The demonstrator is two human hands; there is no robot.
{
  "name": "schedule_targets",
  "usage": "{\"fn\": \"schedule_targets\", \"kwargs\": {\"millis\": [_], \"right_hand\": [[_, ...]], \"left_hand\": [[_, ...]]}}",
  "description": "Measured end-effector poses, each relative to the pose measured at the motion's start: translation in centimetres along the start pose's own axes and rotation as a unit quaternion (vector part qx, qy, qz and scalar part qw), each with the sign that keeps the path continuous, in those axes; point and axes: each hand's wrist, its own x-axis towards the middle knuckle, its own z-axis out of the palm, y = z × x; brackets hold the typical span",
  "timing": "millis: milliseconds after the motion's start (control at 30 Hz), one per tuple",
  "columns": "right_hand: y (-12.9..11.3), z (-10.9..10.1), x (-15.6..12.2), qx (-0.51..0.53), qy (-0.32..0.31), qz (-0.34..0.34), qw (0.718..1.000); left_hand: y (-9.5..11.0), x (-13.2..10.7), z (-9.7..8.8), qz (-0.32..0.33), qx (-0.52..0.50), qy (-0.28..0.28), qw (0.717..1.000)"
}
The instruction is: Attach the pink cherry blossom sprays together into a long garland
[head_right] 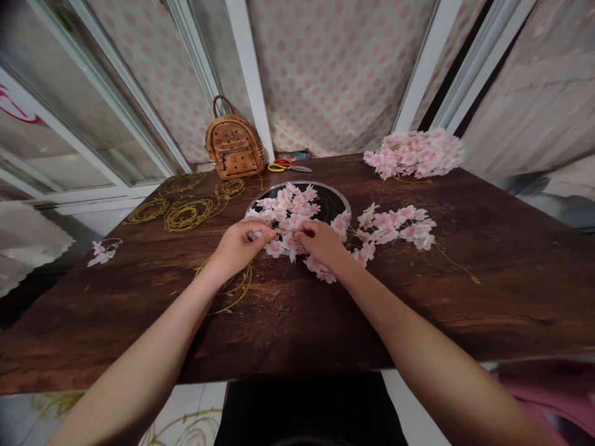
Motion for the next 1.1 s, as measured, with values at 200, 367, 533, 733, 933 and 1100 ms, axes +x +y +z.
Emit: {"fn": "schedule_targets", "kwargs": {"millis": [200, 367, 533, 733, 933, 1100], "right_hand": [[-0.3, 0.5, -0.1, 0.094, 0.01, 0.025, 0.995], [-1.0, 0.6, -0.2, 0.178, -0.006, 0.053, 0.983], [-0.6, 0.6, -0.2, 0.016, -0.002, -0.006, 1.0], [-0.5, 0.7, -0.4, -0.109, 0.014, -0.034, 0.993], [-0.3, 0.7, -0.1, -0.061, -0.004, -0.026, 0.998], [-0.3, 0.7, 0.0, 0.025, -0.01, -0.008, 1.0]], "left_hand": [[0.4, -0.1, -0.3, 0.013, 0.046, -0.02, 0.999], [0.8, -0.3, 0.0, -0.041, 0.017, -0.067, 0.997], [0.6, -0.2, 0.2, -0.05, -0.01, -0.04, 0.998], [0.7, 0.0, 0.5, -0.058, -0.121, -0.034, 0.99], [1.0, -0.2, 1.1, -0.036, -0.198, -0.104, 0.974], [-0.1, -0.1, 1.8, -0.045, -0.198, -0.115, 0.972]]}}
